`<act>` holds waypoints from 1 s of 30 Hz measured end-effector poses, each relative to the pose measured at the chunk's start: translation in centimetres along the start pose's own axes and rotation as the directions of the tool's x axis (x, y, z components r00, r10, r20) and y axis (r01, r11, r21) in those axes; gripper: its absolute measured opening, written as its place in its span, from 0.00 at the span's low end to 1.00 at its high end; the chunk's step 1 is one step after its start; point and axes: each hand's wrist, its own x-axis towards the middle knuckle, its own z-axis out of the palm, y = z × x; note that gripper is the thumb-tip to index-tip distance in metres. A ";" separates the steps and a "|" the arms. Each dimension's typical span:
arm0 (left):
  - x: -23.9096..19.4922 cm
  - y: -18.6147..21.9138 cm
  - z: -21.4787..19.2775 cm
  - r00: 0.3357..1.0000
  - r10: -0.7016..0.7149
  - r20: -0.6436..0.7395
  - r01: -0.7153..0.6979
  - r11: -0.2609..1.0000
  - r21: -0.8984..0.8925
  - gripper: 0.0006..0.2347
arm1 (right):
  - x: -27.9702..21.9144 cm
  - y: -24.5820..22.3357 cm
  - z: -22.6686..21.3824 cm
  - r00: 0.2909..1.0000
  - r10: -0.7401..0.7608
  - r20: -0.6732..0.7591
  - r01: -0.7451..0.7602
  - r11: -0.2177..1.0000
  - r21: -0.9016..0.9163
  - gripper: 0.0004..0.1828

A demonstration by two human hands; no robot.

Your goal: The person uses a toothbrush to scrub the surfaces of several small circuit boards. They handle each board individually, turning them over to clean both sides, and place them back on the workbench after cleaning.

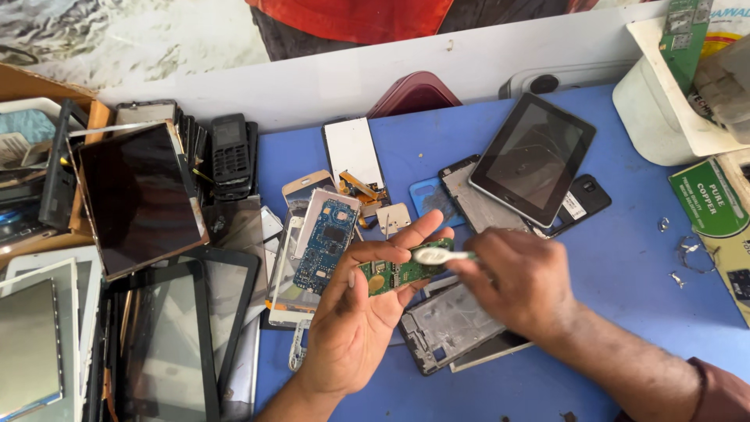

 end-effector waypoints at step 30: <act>-0.1 -0.5 -0.6 0.991 0.106 -0.079 -0.101 0.993 0.061 0.18 | -0.1 0.3 0.2 0.975 -0.134 0.176 0.087 0.963 0.254 0.11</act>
